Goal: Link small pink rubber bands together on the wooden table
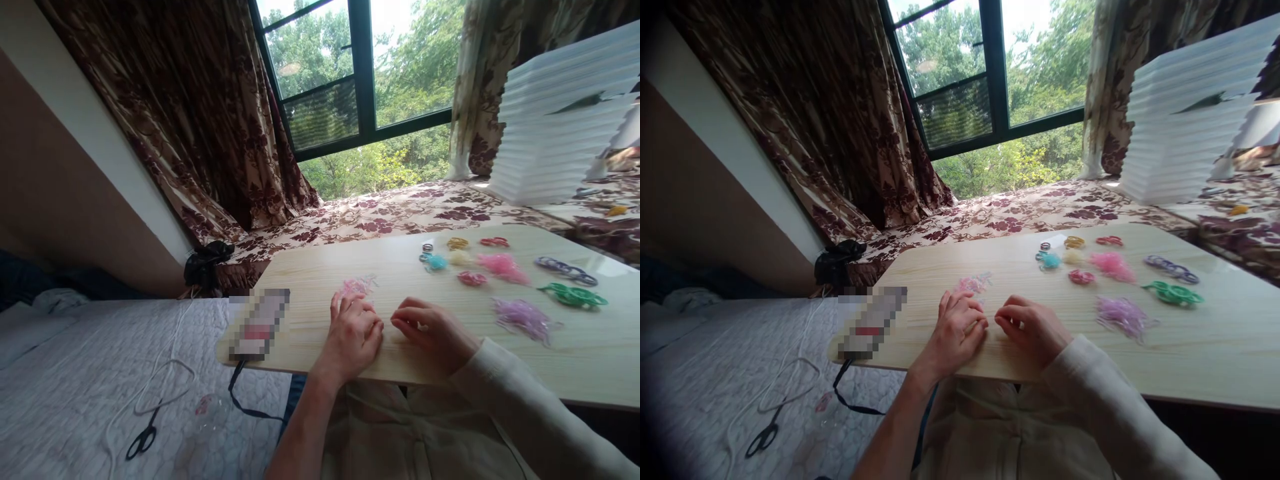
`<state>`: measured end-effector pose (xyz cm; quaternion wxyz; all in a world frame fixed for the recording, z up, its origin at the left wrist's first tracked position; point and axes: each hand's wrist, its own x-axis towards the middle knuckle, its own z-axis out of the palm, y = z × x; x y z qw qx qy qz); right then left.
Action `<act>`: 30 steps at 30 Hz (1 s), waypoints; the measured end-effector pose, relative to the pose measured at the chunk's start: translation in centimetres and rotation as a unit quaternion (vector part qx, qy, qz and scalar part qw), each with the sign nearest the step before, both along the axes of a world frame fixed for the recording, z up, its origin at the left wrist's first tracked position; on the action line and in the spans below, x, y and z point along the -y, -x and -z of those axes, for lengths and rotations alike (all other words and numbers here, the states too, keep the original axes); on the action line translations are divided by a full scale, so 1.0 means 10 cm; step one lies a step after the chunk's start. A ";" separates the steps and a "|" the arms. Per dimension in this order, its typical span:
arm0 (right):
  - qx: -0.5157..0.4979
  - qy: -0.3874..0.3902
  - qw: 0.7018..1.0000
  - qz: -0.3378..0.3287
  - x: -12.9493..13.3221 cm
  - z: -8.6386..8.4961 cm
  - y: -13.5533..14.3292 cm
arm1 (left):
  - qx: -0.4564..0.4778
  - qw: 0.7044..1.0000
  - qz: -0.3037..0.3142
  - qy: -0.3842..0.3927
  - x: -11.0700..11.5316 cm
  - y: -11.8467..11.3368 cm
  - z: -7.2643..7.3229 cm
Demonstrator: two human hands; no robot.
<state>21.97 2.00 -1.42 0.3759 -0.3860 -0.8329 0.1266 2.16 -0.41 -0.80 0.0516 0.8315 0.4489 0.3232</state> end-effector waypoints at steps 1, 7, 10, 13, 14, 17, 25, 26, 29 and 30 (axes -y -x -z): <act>0.001 0.003 1.000 -0.002 0.00 -0.01 0.00 | 0.001 1.000 -0.002 -0.001 0.00 0.00 0.00; -0.006 -0.003 1.000 0.025 -0.01 -0.05 -0.01 | 0.018 0.999 -0.038 -0.015 -0.01 0.00 0.04; -0.005 -0.018 0.998 0.061 0.07 -0.10 -0.08 | 0.020 0.998 -0.060 -0.029 -0.02 0.01 0.07; 0.002 -0.032 0.995 0.093 0.27 -0.23 -0.27 | 0.020 0.996 -0.069 -0.045 -0.03 0.01 0.11; 0.003 -0.037 0.994 0.104 0.35 -0.28 -0.37 | 0.022 0.996 -0.076 -0.051 -0.04 0.01 0.12; 0.001 -0.055 0.986 0.159 0.55 -0.42 -0.79 | 0.022 0.994 -0.086 -0.066 -0.05 0.01 0.14; 0.062 0.006 0.945 0.321 0.17 -0.44 -2.05 | 0.014 0.992 -0.094 -0.079 -0.07 0.02 0.18; 0.075 0.016 0.942 0.327 0.07 -0.44 -2.13 | 0.017 0.992 -0.096 -0.082 -0.08 0.02 0.19; 0.118 0.049 0.928 0.351 -0.23 -0.44 -2.26 | 0.024 0.991 -0.098 -0.089 -0.10 0.03 0.22; 0.132 0.062 0.922 0.359 -0.31 -0.43 -2.27 | 0.025 0.991 -0.098 -0.090 -0.10 0.04 0.23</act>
